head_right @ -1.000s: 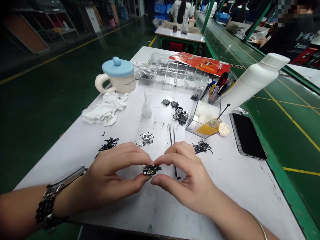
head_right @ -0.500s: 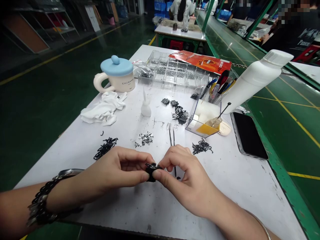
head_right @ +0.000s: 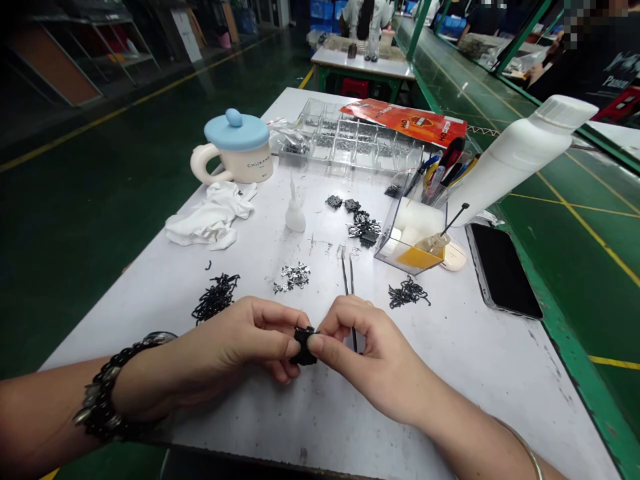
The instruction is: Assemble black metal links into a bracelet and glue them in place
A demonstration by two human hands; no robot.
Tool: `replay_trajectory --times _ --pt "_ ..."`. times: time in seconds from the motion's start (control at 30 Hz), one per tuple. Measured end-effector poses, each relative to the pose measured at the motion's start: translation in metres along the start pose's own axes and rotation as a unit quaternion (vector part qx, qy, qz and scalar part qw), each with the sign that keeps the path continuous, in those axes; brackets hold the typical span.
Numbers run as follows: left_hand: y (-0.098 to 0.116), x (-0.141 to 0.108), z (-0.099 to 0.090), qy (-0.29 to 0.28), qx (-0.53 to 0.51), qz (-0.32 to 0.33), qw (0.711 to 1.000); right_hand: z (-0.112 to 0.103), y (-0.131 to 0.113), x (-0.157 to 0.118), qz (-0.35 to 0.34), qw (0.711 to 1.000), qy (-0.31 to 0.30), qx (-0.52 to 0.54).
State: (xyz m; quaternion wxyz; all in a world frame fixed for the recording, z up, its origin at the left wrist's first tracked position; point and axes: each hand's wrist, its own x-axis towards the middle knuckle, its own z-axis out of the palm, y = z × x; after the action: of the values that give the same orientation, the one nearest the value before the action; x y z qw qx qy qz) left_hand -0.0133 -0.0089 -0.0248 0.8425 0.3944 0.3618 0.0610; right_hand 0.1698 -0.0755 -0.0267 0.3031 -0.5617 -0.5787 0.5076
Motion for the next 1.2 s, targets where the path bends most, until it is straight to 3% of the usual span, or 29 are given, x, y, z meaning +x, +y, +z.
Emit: replay_trajectory --times 0.2,0.37,0.57,0.7,0.8,0.97,1.1,1.2 --pt "-0.002 0.002 0.000 -0.007 -0.004 -0.010 1.000 -0.004 0.001 0.003 0.006 1.000 -0.001 -0.025" --pt "-0.004 0.006 0.002 0.037 -0.016 -0.023 0.999 -0.018 0.008 0.019 -0.019 0.987 0.162 0.004" --pt "-0.010 0.009 0.001 0.044 -0.006 -0.031 0.999 -0.021 0.000 0.088 -0.054 0.955 0.250 -0.148" --pt "-0.011 0.009 0.001 0.056 -0.020 -0.030 0.998 -0.014 -0.004 0.140 -0.078 0.958 0.246 -0.126" --pt "-0.010 0.007 0.000 0.056 -0.042 -0.027 0.997 -0.010 -0.007 0.155 -0.102 0.970 0.214 -0.051" --pt "-0.008 0.008 -0.001 0.047 -0.042 -0.034 0.997 -0.013 -0.020 0.119 -0.111 0.969 0.179 0.132" --pt "-0.010 0.011 -0.003 0.031 -0.029 -0.036 0.998 -0.020 -0.021 0.068 -0.094 0.908 0.226 0.339" --pt "-0.011 0.012 -0.004 0.024 -0.022 -0.028 0.999 -0.022 -0.014 0.035 -0.091 0.888 0.281 0.352"
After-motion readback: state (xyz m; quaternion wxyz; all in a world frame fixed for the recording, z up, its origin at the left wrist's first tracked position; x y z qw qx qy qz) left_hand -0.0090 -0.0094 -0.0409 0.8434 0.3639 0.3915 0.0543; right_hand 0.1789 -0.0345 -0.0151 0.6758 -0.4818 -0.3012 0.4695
